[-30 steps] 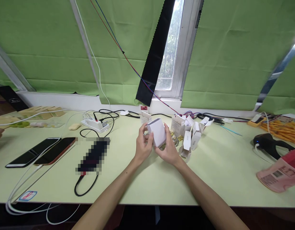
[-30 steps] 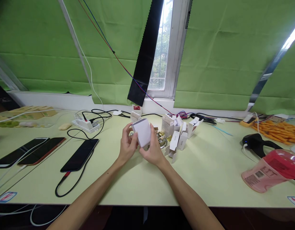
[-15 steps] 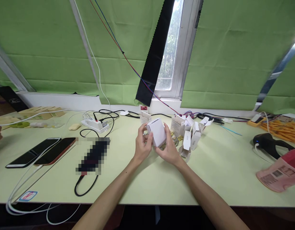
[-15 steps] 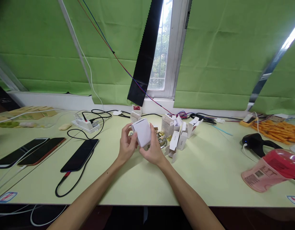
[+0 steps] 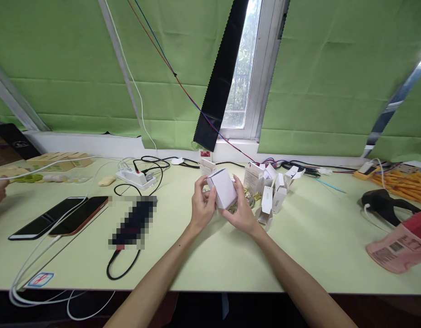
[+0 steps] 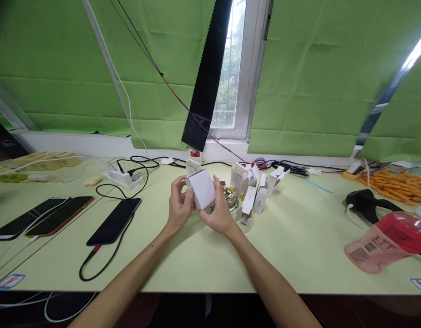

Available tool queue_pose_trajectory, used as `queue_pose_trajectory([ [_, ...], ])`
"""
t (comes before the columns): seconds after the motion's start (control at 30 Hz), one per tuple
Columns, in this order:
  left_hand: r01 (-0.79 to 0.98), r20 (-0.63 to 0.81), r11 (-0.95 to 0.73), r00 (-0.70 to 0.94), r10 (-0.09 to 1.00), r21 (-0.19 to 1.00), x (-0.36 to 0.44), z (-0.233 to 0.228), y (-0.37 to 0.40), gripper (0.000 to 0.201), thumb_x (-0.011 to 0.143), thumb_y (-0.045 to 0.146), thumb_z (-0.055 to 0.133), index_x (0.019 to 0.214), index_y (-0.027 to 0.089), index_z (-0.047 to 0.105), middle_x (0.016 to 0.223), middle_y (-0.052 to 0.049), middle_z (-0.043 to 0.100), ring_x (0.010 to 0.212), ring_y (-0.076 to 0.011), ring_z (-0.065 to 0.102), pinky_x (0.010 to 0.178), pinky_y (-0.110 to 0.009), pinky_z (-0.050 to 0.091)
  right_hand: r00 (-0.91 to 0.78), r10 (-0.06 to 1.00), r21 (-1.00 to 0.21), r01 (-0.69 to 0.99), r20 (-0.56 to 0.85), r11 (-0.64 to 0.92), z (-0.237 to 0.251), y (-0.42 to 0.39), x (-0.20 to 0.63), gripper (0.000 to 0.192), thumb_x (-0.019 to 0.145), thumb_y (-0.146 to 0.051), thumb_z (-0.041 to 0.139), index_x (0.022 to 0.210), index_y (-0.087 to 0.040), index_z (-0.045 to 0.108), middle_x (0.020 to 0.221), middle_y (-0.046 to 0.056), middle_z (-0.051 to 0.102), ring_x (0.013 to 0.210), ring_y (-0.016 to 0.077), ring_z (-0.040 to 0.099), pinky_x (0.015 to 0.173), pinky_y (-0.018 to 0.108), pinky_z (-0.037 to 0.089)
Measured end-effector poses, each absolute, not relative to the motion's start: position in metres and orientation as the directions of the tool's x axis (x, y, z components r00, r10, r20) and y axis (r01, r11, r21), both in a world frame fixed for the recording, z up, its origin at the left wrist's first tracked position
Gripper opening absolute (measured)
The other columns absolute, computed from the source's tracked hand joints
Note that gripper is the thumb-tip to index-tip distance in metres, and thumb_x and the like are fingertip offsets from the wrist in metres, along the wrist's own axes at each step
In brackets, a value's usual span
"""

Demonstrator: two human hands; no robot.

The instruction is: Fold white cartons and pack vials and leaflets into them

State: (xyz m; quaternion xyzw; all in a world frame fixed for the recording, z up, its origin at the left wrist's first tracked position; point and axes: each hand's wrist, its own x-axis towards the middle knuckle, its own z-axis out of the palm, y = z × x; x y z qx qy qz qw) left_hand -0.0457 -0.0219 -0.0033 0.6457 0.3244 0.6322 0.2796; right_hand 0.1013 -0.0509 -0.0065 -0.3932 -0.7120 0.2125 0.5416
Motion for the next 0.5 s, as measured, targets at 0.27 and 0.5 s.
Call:
queue_pose_trajectory([
  [0.27, 0.068, 0.623, -0.620, -0.034, 0.781, 0.781, -0.0469, -0.0038, -0.0206, 0.045, 0.097, 0.049, 0.053, 0.134, 0.027, 0.040, 0.121, -0.010, 0.059, 0.047, -0.0026, 0.052, 0.039, -0.017, 0.042, -0.111, 0.790, -0.743, 0.281, 0.603, 0.607, -0.0094, -0.0488, 0.1012, 0.101, 0.076, -0.022, 0.067, 0.158, -0.023, 0.008, 0.150, 0.014, 0.043, 0.137, 0.0271, 0.047, 0.115, 0.045, 0.040],
  [0.5, 0.075, 0.623, -0.619, -0.042, 0.781, 0.782, -0.0476, -0.0027, -0.0209, 0.048, 0.096, 0.051, 0.053, 0.135, 0.026, 0.041, 0.122, -0.011, 0.060, 0.046, -0.0021, 0.050, 0.038, -0.017, 0.040, -0.111, 0.793, -0.750, 0.270, 0.599, 0.604, -0.0102, -0.0479, 0.1021, 0.102, 0.076, -0.021, 0.069, 0.158, -0.024, 0.009, 0.154, 0.015, 0.039, 0.141, 0.0266, 0.044, 0.117, 0.046, 0.037],
])
